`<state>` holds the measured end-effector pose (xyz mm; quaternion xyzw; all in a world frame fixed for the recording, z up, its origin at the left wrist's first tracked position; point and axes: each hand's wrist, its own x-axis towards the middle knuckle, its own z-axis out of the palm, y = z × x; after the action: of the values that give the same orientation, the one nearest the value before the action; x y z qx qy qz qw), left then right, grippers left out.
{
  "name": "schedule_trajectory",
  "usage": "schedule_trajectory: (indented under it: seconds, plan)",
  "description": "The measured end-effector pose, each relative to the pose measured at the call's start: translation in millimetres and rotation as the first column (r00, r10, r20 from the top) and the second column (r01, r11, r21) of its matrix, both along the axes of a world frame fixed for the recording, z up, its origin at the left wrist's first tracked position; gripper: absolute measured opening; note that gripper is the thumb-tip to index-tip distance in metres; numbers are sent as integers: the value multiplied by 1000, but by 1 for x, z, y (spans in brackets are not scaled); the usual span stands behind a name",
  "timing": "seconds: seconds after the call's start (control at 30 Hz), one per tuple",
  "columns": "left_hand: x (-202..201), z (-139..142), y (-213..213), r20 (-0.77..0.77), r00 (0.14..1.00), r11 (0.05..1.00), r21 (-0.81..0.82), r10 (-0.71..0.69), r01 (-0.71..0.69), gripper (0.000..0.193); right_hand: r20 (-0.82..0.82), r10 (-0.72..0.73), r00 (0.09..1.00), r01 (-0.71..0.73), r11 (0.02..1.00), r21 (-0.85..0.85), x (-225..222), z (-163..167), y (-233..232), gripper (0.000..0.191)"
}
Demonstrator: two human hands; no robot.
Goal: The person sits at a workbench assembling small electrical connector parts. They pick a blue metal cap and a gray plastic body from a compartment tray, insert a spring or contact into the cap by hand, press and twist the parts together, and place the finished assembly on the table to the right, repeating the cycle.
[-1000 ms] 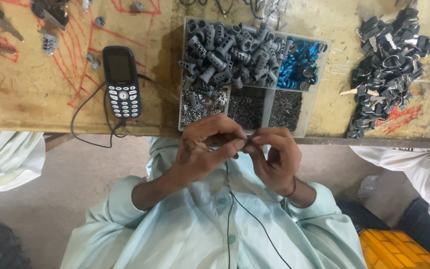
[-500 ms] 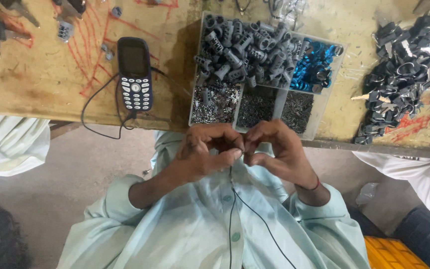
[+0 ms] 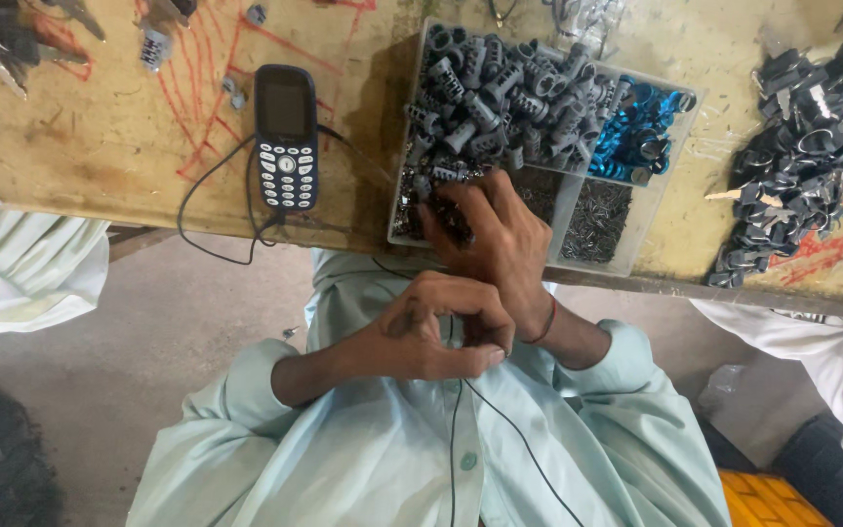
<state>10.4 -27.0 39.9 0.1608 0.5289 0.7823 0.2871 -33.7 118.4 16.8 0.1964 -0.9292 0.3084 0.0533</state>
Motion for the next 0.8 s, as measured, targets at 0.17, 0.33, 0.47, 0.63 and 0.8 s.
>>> schedule_trajectory:
  seconds: [0.17,0.33,0.47,0.63,0.8]
  plan:
    - [-7,-1,-14,-135,980,983,-86,150,-162,8,351,120,929,20,929,-370,0,19,44,23]
    - [-13,-11,-6,-58,981,971,-146,183,-190,10,186,215,959,-174,961,-213,20,19,87,35]
    - [-15,-21,7,153,982,993,28,109,-115,12,378,258,889,1,826,-564,35,8,97,46]
    - [-8,-27,22,412,900,981,63,143,-185,11,356,248,901,-9,830,-558,32,6,101,35]
    - [1,-29,37,354,884,949,-192,304,-249,15,131,161,978,-118,950,-290,32,20,103,36]
